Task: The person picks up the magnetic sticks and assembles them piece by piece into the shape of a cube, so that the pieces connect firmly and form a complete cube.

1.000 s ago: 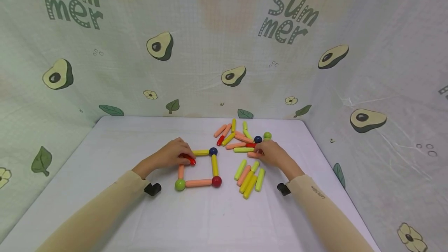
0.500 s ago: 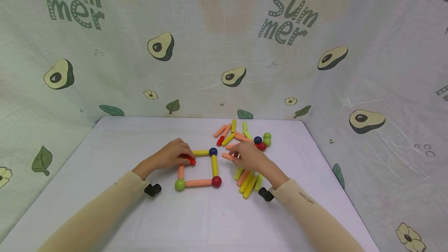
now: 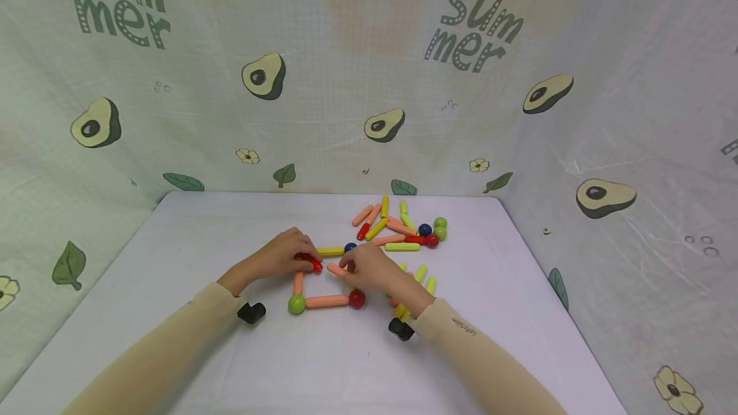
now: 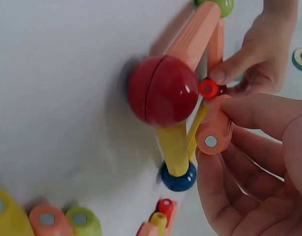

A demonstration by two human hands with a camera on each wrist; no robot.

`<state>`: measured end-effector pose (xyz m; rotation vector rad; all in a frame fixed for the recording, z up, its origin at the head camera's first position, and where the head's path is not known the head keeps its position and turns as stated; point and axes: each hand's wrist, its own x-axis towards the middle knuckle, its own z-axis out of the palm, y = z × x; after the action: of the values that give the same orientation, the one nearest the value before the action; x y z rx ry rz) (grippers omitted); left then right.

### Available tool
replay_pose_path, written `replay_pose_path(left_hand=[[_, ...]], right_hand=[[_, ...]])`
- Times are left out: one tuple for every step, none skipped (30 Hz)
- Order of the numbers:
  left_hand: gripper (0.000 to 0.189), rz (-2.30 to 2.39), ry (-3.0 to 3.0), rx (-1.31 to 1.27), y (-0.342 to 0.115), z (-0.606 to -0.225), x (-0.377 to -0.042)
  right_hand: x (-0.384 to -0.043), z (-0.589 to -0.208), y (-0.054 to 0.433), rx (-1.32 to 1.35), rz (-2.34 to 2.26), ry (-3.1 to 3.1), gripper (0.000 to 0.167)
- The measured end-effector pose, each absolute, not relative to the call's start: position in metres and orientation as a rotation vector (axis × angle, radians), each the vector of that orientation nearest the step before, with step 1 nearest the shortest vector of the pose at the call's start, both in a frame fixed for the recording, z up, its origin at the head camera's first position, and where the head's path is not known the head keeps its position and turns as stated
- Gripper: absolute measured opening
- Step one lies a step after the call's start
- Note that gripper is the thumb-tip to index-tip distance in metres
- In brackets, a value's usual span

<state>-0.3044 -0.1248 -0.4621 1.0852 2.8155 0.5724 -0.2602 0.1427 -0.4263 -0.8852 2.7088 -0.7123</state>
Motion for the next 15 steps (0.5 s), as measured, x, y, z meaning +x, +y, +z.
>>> replay_pose_path(left_hand=[[0.020,0.570,2.817,1.084,-0.125,-0.462,-0.305],[0.020,0.568,2.816,1.084,-0.125,-0.462,-0.305],[0.020,0.569,2.815,1.085,-0.126,-0.463,-0.305],[0.020,0.567,2.817,1.086,-0.126,-0.463,-0.305],[0.020,0.565,2.818,1.090,-0.126,-0.463,-0.305],[0.020,0.567,2.817,1.092,-0.127,-0.463,-0.305],[0.020,0.568,2.817,1.095,-0.127,-0.463,-0.305],[0.021,0.571,2.815,1.097,-0.127,-0.463,-0.305],[0.021,0.576,2.813,1.097,-0.127,-0.463,-0.305],[0.021,0.579,2.812,1.097,-0.127,-0.463,-0.305],[0.021,0.581,2.810,1.099,-0.127,-0.462,-0.305],[0.021,0.586,2.808,1.100,-0.127,-0.462,-0.305],[0.021,0.587,2.807,1.102,-0.127,-0.462,-0.305],[0.020,0.590,2.806,1.107,-0.127,-0.461,-0.305],[0.020,0.589,2.806,1.111,-0.127,-0.461,-0.305]], right_hand=[[-0.260,-0.427,0.140,-0.877,-0.722,2.703,0.022],[-0.260,-0.428,0.138,-0.868,-0.729,2.699,0.022],[-0.260,-0.429,0.136,-0.862,-0.733,2.698,0.022],[-0.260,-0.429,0.134,-0.863,-0.734,2.699,0.021],[-0.259,-0.430,0.132,-0.860,-0.737,2.700,0.021],[-0.259,-0.431,0.130,-0.854,-0.745,2.697,0.021],[-0.258,-0.431,0.128,-0.844,-0.749,2.697,0.021],[-0.257,-0.432,0.126,-0.840,-0.750,2.698,0.022],[-0.257,-0.432,0.125,-0.828,-0.750,2.697,0.022],[-0.256,-0.432,0.124,-0.821,-0.751,2.699,0.022],[-0.256,-0.432,0.123,-0.812,-0.754,2.697,0.022],[-0.256,-0.433,0.122,-0.806,-0.755,2.698,0.021],[-0.256,-0.434,0.121,-0.806,-0.749,2.704,0.021],[-0.256,-0.434,0.120,-0.805,-0.746,2.709,0.021],[-0.256,-0.434,0.120,-0.801,-0.740,2.715,0.021]])
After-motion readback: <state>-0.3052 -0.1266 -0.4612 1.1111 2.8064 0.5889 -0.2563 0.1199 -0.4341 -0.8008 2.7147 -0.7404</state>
